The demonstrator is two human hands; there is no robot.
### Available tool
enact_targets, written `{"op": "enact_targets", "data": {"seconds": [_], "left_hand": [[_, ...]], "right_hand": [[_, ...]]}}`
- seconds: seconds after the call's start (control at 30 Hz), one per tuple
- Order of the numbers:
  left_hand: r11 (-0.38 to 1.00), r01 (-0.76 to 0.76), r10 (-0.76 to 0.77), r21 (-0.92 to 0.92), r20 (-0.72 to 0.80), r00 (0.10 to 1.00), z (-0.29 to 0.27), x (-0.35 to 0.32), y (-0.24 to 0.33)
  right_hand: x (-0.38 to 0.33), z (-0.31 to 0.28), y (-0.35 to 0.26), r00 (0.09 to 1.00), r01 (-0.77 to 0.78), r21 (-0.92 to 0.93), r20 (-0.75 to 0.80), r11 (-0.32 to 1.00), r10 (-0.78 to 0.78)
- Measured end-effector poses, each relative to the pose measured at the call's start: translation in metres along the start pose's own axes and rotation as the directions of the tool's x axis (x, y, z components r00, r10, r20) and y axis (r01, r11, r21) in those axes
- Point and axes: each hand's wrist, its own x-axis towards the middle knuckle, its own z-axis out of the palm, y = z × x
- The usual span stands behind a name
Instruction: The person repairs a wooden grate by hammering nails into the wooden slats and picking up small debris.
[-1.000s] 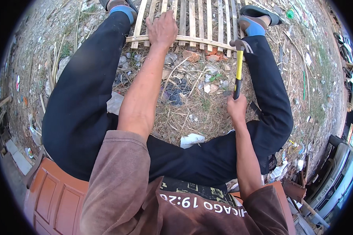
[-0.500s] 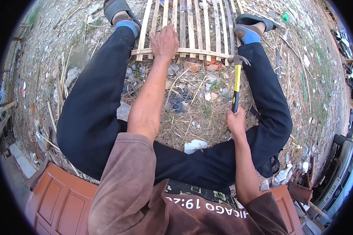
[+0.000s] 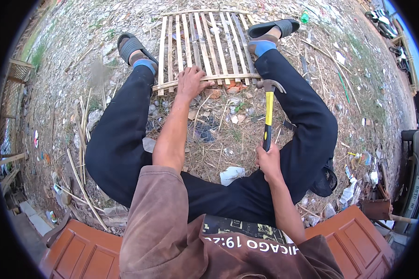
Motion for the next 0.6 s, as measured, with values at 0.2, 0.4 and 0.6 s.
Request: {"op": "enact_targets", "data": {"seconds": [0.2,0.4,0.6], "left_hand": [[0.988,-0.028,0.009,0.153,0.119,0.993,-0.005,0.008,0.009],[0.99,-0.082,0.079,0.115,0.029,0.996,-0.036,0.035,0.022],[0.987,-0.076,0.072,0.143,0.03,0.997,-0.02,0.024,0.02]], "right_hand": [[-0.01,0.0,0.006,0.999,0.016,-0.059,0.038,0.998,-0.014],[-0.02,0.0,0.002,1.0,-0.011,0.059,-0.002,0.998,0.011],[-0.023,0.0,0.0,0.999,-0.034,0.109,0.009,0.993,0.033]]}}
